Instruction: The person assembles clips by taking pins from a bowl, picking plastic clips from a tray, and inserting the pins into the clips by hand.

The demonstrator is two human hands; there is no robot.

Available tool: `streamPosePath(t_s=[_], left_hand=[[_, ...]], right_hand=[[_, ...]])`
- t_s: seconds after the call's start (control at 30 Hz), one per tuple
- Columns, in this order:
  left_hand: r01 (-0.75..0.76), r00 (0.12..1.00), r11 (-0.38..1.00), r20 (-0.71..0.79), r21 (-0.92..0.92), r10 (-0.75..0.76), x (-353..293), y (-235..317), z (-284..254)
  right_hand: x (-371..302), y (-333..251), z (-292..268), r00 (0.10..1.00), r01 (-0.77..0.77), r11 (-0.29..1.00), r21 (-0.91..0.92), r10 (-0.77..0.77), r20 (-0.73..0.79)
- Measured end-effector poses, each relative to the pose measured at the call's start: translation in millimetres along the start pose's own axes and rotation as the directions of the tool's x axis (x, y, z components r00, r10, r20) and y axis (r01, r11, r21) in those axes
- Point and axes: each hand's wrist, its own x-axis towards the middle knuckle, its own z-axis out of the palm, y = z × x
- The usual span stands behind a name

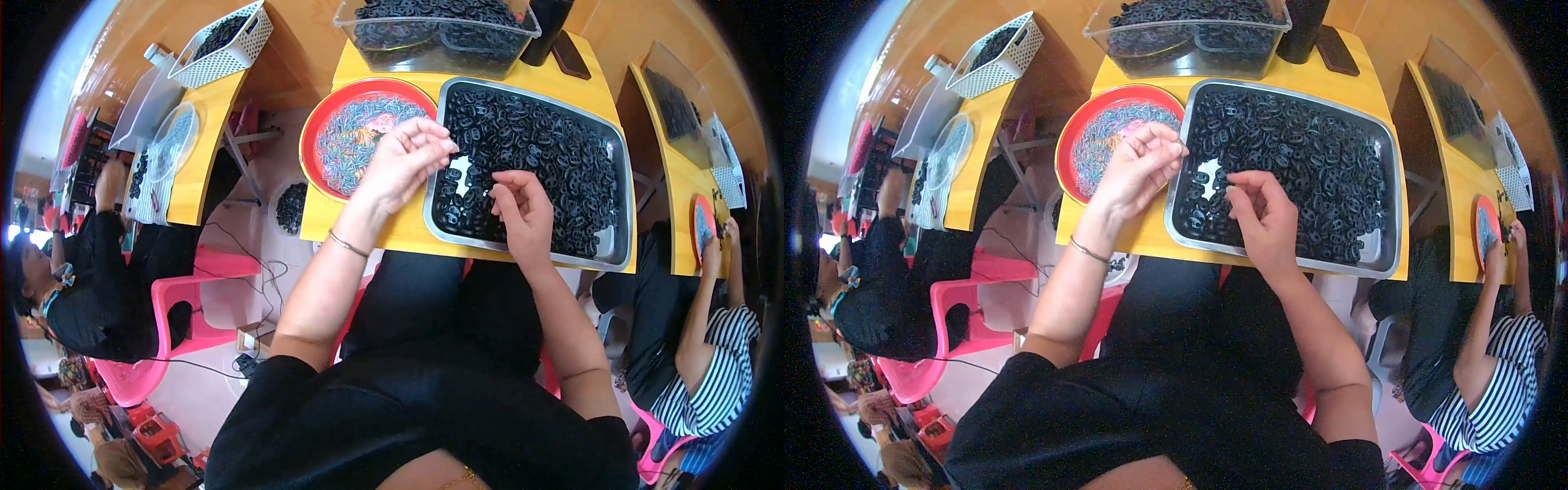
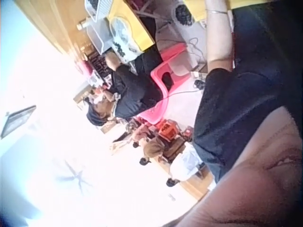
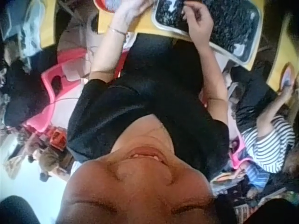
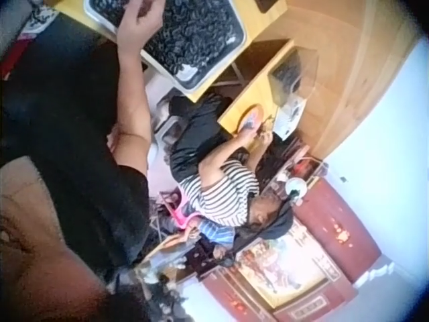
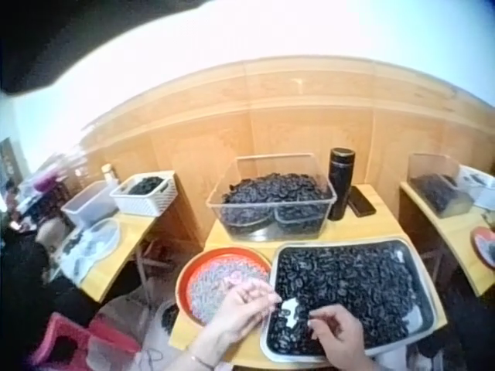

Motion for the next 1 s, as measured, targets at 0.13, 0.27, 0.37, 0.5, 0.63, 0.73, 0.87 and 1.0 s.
streamPosePath(t_s=[0.13, 0.27, 0.37, 0.5, 0.63, 0.73, 0.87, 1.0], left_hand=[[0.004, 1.0, 0.985, 0.01, -0.173, -0.003, -16.0, -15.4, 0.3], [-0.023, 1.0, 0.983, -0.023, -0.18, 0.019, -22.9, -23.3, -12.4], [-0.016, 0.999, 0.988, -0.04, -0.153, 0.01, -25.7, -21.3, -15.2], [-0.045, 0.999, 0.993, -0.028, -0.114, 0.042, -26.2, -22.3, -13.0], [-0.066, 0.998, 0.995, -0.029, -0.08, 0.063, -26.4, -22.5, -9.5], [-0.067, 0.998, 0.996, -0.021, -0.055, 0.066, -26.7, -20.5, -7.1], [-0.002, 1.0, 0.998, -0.017, -0.067, 0.001, -29.1, -20.5, -3.0], [0.03, 1.0, 0.998, 0.009, -0.064, -0.029, -31.0, -24.8, 5.3]], right_hand=[[8.0, -2.5, 0.4, 0.998, 0.035, 0.99, -0.134, -0.028, 0.056], [24.8, -20.2, -8.1, 0.971, 0.19, 0.841, -0.506, -0.087, 0.22], [38.2, -16.0, -13.0, 0.931, 0.325, 0.748, -0.579, -0.144, 0.337], [54.2, -7.1, -8.3, 0.843, 0.489, 0.585, -0.647, -0.125, 0.523], [67.4, -7.0, 2.2, 0.77, 0.561, 0.46, -0.688, 0.015, 0.637], [76.3, -2.0, 4.3, 0.733, 0.603, 0.383, -0.699, 0.078, 0.675], [84.8, 1.4, 7.0, 0.734, 0.581, 0.408, -0.704, 0.11, 0.67], [88.4, 3.4, 7.2, 0.724, 0.589, 0.417, -0.692, 0.108, 0.682]])
